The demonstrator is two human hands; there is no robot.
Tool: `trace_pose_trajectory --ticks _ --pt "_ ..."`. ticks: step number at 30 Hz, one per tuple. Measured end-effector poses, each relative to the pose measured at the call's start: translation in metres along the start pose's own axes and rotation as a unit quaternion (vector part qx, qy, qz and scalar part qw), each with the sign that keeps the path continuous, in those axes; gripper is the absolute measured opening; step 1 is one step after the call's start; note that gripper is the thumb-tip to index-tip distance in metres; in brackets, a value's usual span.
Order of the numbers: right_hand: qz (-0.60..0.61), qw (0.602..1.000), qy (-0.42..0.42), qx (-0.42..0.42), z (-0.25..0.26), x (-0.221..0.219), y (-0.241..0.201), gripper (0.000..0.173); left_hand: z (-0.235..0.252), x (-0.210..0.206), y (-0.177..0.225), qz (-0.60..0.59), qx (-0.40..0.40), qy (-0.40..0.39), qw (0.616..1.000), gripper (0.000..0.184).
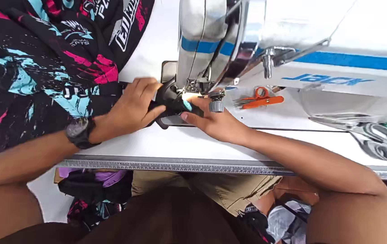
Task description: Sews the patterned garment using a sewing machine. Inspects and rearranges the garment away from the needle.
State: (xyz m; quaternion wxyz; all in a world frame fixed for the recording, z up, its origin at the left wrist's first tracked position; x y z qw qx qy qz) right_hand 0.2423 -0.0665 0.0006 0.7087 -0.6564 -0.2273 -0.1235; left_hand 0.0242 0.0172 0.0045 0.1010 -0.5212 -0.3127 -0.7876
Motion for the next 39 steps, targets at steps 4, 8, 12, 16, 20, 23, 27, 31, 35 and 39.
trace_pose_trajectory --ticks 4,8,12,16,20,23,27,31,35,39 --pt "0.086 0.994 -0.051 0.043 -0.004 -0.004 -0.013 0.019 -0.026 0.008 -0.033 0.022 -0.147 -0.016 0.989 0.051" --pt "0.024 0.973 -0.04 0.224 -0.027 -0.006 -0.011 0.021 0.014 0.032 -0.099 0.048 -0.207 -0.034 0.977 0.066" --pt "-0.042 0.965 0.025 0.258 -0.024 0.002 0.0 0.017 0.036 0.044 -0.05 0.106 -0.197 -0.104 0.969 0.071" --pt "0.019 0.984 0.073 0.159 -0.015 -0.001 0.004 0.017 0.019 0.022 0.014 0.1 -0.244 -0.026 0.964 0.055" --pt "-0.011 0.967 0.065 0.248 -0.032 -0.005 -0.007 0.018 0.016 0.007 -0.041 0.02 -0.225 0.011 0.974 0.015" --pt "-0.05 0.951 0.051 0.3 -0.036 -0.007 -0.007 0.018 0.016 0.015 -0.051 0.005 -0.308 -0.011 0.951 0.008" --pt "-0.065 0.955 0.013 0.288 -0.038 -0.005 -0.001 0.019 0.015 0.02 -0.044 0.023 -0.327 -0.027 0.944 0.015" --pt "-0.127 0.951 -0.001 0.283 -0.045 -0.005 0.001 0.023 0.009 0.015 -0.038 0.029 -0.319 -0.015 0.947 0.009" --pt "-0.163 0.938 -0.019 0.305 -0.045 -0.008 0.001 0.022 0.009 0.013 -0.037 0.025 -0.296 -0.012 0.955 0.036" --pt "-0.17 0.933 -0.029 0.316 -0.041 -0.008 0.0 0.021 0.011 0.016 -0.034 0.03 -0.284 -0.048 0.957 0.036"
Point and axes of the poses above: each hand's wrist, its own z-axis towards the middle knuckle, its own x-axis out of the back of the hand, y = z × x, the point moved 3 cm from there along z, towards the middle knuckle, and after that the axes turned 7 degrees about y, right-handed, at the moved point
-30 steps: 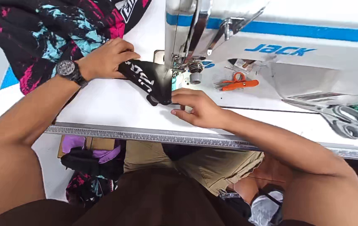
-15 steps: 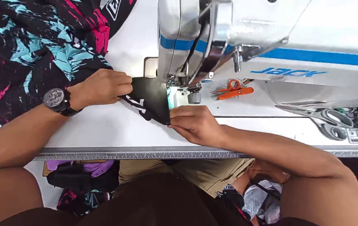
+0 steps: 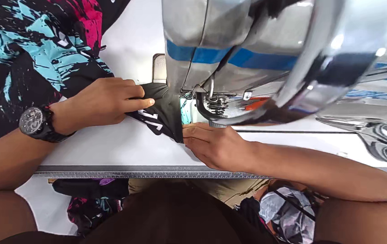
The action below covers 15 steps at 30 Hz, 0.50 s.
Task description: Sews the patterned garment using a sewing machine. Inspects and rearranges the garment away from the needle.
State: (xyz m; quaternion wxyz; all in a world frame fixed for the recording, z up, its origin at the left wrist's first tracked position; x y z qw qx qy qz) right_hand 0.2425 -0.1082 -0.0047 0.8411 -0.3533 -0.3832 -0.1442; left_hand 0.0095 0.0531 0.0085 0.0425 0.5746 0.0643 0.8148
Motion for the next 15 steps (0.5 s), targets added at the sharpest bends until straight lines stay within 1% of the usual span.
trace_pose_trajectory --ticks 2,4,6,7,9,10,12,15 --pt "-0.012 1.0 0.0 0.002 0.003 -0.001 -0.001 0.021 0.005 0.0 0.016 -0.008 0.0 0.019 1.0 0.032" --pt "-0.031 1.0 0.006 0.0 0.005 -0.005 -0.005 0.021 0.014 -0.009 0.038 -0.042 -0.021 0.042 0.998 0.04" --pt "-0.033 0.999 0.01 -0.011 0.004 -0.006 -0.007 0.022 0.027 -0.028 0.048 -0.05 -0.042 0.03 0.997 0.046" --pt "-0.018 0.999 0.009 -0.025 0.003 -0.006 -0.007 0.022 0.029 -0.034 0.046 -0.045 -0.046 0.022 0.998 0.045" --pt "0.031 0.998 0.005 -0.057 0.0 -0.001 -0.003 0.025 0.029 -0.035 0.04 -0.025 -0.043 0.018 0.999 0.033" --pt "0.053 0.996 0.008 -0.07 -0.002 0.001 0.0 0.025 0.029 -0.034 0.039 -0.023 -0.036 0.015 0.999 0.031" --pt "0.079 0.993 0.009 -0.086 -0.005 0.004 0.002 0.025 0.028 -0.033 0.041 -0.022 -0.02 0.011 1.0 0.03" --pt "0.101 0.991 0.003 -0.092 -0.004 0.004 0.008 0.025 0.027 -0.032 0.033 -0.022 -0.004 0.025 0.999 0.032"
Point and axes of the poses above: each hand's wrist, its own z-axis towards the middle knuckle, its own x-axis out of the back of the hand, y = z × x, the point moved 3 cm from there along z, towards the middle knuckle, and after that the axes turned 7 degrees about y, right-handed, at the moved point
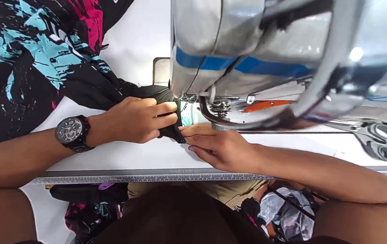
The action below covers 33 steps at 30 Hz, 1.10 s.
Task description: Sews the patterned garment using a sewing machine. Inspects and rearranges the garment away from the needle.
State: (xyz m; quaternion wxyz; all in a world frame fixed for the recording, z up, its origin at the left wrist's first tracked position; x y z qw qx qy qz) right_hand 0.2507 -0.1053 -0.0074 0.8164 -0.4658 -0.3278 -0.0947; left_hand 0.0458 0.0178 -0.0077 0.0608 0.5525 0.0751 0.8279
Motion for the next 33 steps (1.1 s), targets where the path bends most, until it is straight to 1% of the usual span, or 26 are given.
trace_pose_trajectory --ticks 3,5,8,11,13,14,15,16,17,18,19,20,21,22,23,24,25,26,27,29,30,32,33 --pt "-0.004 1.0 0.002 -0.005 0.004 0.002 0.01 0.026 0.002 0.002 -0.014 -0.025 0.011 0.025 0.999 0.036" --pt "-0.033 0.999 0.006 0.006 0.008 0.003 0.019 0.026 0.003 0.005 -0.021 -0.035 0.008 0.047 0.998 0.037" --pt "-0.09 0.995 0.0 0.036 0.013 0.008 0.031 0.028 0.002 0.007 -0.028 -0.027 -0.012 0.079 0.996 0.031" --pt "-0.142 0.988 -0.022 0.062 0.018 0.011 0.036 0.032 -0.004 0.005 -0.021 -0.014 -0.046 0.094 0.994 0.026" --pt "-0.157 0.986 -0.007 0.059 0.019 0.009 0.036 0.031 -0.009 0.006 -0.008 -0.001 -0.082 0.107 0.991 0.03" --pt "-0.152 0.988 0.01 0.038 0.02 0.008 0.034 0.029 -0.01 0.008 0.0 0.008 -0.107 0.122 0.987 0.029" --pt "-0.132 0.991 0.024 -0.005 0.021 0.007 0.03 0.029 -0.012 0.012 0.007 0.026 -0.128 0.149 0.98 0.026" --pt "-0.098 0.992 0.033 -0.067 0.024 0.006 0.025 0.03 -0.014 0.015 0.01 0.056 -0.122 0.181 0.974 0.023" --pt "-0.052 0.989 0.046 -0.127 0.028 0.006 0.019 0.032 -0.016 0.018 0.009 0.102 -0.072 0.199 0.972 0.024" --pt "-0.015 0.982 0.047 -0.18 0.032 0.007 0.014 0.035 -0.015 0.022 0.004 0.137 0.007 0.187 0.973 0.037" --pt "0.006 0.975 0.038 -0.218 0.036 0.007 0.01 0.039 -0.014 0.028 -0.002 0.148 0.084 0.151 0.974 0.057" --pt "0.014 0.972 0.026 -0.233 0.039 0.006 0.006 0.042 -0.014 0.032 -0.01 0.131 0.148 0.1 0.975 0.071" --pt "0.014 0.972 0.013 -0.232 0.042 0.005 0.005 0.043 -0.017 0.035 -0.015 0.101 0.183 0.053 0.976 0.072" --pt "0.019 0.975 -0.002 -0.224 0.044 0.006 0.005 0.042 -0.019 0.037 -0.016 0.069 0.183 0.013 0.981 0.059" --pt "0.036 0.978 -0.007 -0.208 0.045 0.007 0.006 0.038 -0.02 0.038 -0.012 0.039 0.151 -0.014 0.988 0.038" --pt "0.063 0.98 -0.007 -0.189 0.046 0.008 0.007 0.03 -0.02 0.038 -0.005 0.022 0.097 -0.021 0.995 0.019" --pt "0.1 0.98 -0.009 -0.171 0.044 0.009 0.006 0.024 -0.02 0.04 0.004 0.015 0.047 -0.024 0.998 0.008" --pt "0.142 0.978 -0.008 -0.15 0.042 0.01 0.004 0.021 -0.019 0.042 0.012 0.019 0.009 -0.028 0.999 0.008" --pt "0.18 0.976 -0.003 -0.127 0.038 0.012 0.0 0.019 -0.019 0.045 0.015 0.033 -0.014 -0.033 0.999 0.01" --pt "0.211 0.972 -0.002 -0.105 0.029 0.013 -0.005 0.023 -0.024 0.051 0.01 0.055 -0.017 -0.046 0.997 0.011" --pt "0.209 0.97 0.0 -0.127 0.027 0.012 -0.004 0.023 -0.026 0.052 0.004 0.062 -0.013 -0.055 0.996 0.011" --pt "0.215 0.951 0.02 -0.222 0.031 0.006 0.004 0.011 -0.027 0.047 -0.001 0.077 -0.019 -0.074 0.994 0.012" --pt "0.218 0.94 0.02 -0.262 0.036 0.003 0.007 0.009 -0.027 0.046 -0.001 0.09 -0.026 -0.082 0.992 0.013"
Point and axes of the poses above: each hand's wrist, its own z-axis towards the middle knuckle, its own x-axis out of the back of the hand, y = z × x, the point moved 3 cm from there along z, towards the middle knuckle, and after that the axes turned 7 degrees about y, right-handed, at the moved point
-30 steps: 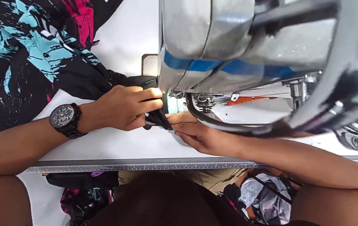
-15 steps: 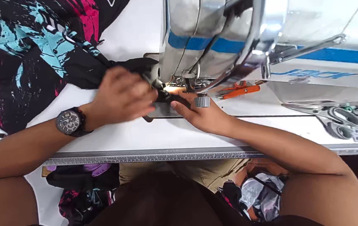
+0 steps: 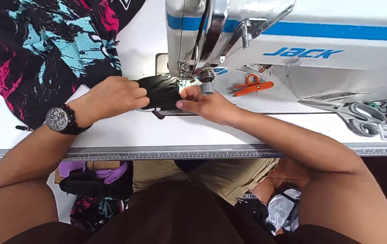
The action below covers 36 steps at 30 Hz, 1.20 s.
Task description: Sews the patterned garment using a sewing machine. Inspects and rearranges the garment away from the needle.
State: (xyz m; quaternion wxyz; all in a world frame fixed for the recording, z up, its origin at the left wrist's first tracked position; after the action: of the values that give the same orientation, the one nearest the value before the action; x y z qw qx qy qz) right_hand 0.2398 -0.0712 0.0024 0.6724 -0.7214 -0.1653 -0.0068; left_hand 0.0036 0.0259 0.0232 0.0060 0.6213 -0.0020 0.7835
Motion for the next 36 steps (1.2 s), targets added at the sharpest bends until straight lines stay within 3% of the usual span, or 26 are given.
trace_pose_trajectory --ticks 2,3,6,9,10,13,17,21,24,30,32,34,36 --pt "-0.036 0.999 -0.014 -0.023 0.006 -0.002 -0.003 0.014 0.0 0.0 -0.001 0.028 -0.006 0.01 1.0 0.014" --pt "-0.073 0.997 -0.014 0.011 0.004 -0.004 -0.004 0.017 0.0 0.0 -0.003 0.029 -0.003 0.02 0.999 0.014" --pt "-0.186 0.952 0.03 0.241 -0.019 -0.014 -0.007 0.02 -0.002 0.0 -0.009 -0.021 0.013 0.024 0.999 0.012" --pt "-0.267 0.9 0.048 0.342 -0.031 -0.017 -0.002 0.021 0.004 -0.003 -0.004 -0.028 0.029 0.06 0.997 0.009" --pt "-0.28 0.895 0.047 0.343 -0.032 -0.018 0.001 0.021 0.01 -0.005 0.002 -0.03 0.033 0.082 0.996 0.012" --pt "-0.243 0.918 0.07 0.306 -0.028 -0.02 0.006 0.018 0.034 -0.02 0.022 -0.032 0.022 0.076 0.996 0.049" --pt "-0.216 0.942 0.064 0.248 -0.037 -0.009 0.004 0.02 0.043 -0.033 0.029 -0.061 0.027 0.059 0.996 0.035" --pt "-0.192 0.947 0.025 0.257 -0.03 -0.001 0.013 0.02 0.04 -0.035 0.026 -0.055 0.032 0.086 0.994 0.032" --pt "-0.206 0.932 0.012 0.298 -0.017 0.008 0.019 0.021 0.037 -0.039 0.014 -0.02 0.027 0.102 0.994 0.034" --pt "-0.345 0.87 -0.004 0.351 0.0 0.019 0.029 0.027 0.032 -0.037 0.0 0.024 -0.004 0.163 0.986 0.037" --pt "-0.357 0.874 0.019 0.328 0.001 0.017 0.028 0.028 0.026 -0.03 -0.003 0.018 0.039 0.19 0.981 0.035" --pt "-0.314 0.917 0.044 0.242 0.001 0.014 0.024 0.029 0.021 -0.022 -0.008 0.007 0.143 0.166 0.976 0.048" --pt "-0.233 0.961 0.057 0.141 0.001 0.009 0.014 0.032 0.015 -0.021 -0.005 -0.014 0.197 0.123 0.973 0.043"
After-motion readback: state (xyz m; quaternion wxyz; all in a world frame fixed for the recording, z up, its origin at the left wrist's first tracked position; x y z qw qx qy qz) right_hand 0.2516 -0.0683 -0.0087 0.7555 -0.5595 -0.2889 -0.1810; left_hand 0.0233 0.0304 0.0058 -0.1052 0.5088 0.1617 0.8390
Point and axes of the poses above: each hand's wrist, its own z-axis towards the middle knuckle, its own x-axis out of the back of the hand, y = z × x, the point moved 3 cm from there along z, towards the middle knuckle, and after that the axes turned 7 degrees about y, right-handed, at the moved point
